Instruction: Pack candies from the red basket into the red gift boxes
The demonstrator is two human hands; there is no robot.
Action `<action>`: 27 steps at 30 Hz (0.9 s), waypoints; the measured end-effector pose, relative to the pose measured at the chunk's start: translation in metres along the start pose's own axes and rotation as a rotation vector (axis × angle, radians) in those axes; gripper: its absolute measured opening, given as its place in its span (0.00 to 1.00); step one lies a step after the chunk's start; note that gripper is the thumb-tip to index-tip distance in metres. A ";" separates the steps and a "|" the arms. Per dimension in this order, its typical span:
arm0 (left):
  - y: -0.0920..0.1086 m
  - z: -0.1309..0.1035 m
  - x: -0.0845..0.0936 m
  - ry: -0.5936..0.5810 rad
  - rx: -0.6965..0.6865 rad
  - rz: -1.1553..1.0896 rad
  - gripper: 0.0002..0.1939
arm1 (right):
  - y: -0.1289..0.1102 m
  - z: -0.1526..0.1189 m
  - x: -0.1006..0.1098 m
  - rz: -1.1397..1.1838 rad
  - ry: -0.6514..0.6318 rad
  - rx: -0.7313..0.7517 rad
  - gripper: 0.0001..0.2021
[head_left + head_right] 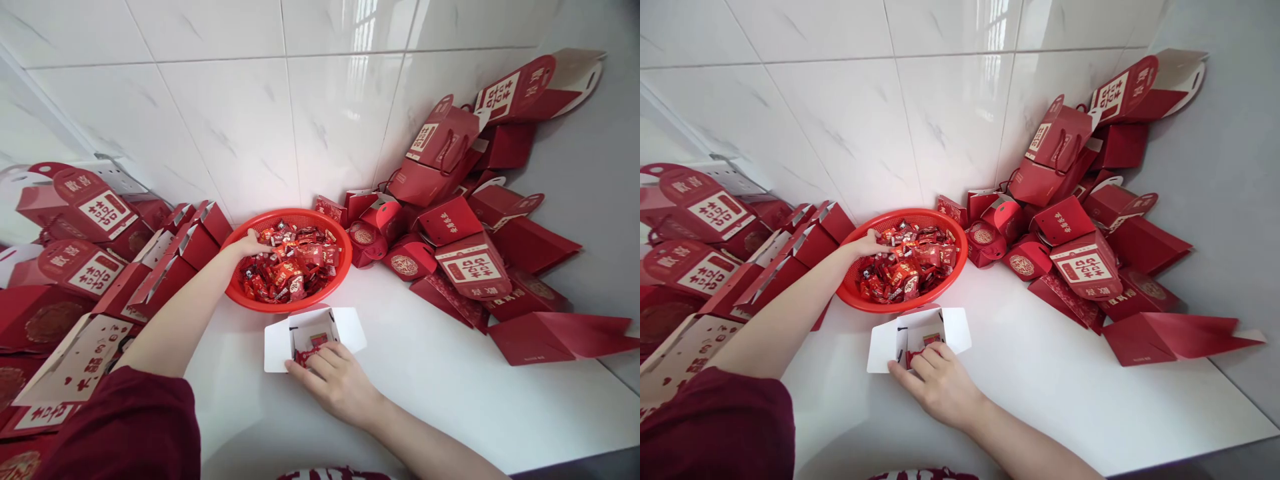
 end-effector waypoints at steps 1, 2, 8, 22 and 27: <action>-0.002 -0.001 0.000 -0.008 -0.012 0.014 0.54 | 0.000 0.000 0.000 0.000 0.003 -0.001 0.19; -0.003 -0.002 -0.001 -0.013 -0.019 0.035 0.54 | 0.000 0.000 0.000 -0.001 0.005 -0.001 0.19; 0.000 -0.003 -0.001 -0.036 -0.033 0.137 0.43 | 0.000 0.000 -0.001 0.005 0.016 -0.015 0.19; 0.001 0.008 -0.011 -0.450 0.111 -0.084 0.14 | -0.002 0.003 0.002 0.039 -0.006 -0.033 0.18; 0.008 0.000 -0.007 -0.626 -0.010 -0.367 0.18 | -0.002 0.003 0.002 0.055 -0.009 -0.040 0.19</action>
Point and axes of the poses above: each hand's wrist, its own z-axis towards the middle knuckle, its own x-axis out of the back of the hand, y = z × x, the point moved 1 cm from there along z, towards the middle knuckle, and after that the axes turned 2 degrees about x, right-handed, at the moved point
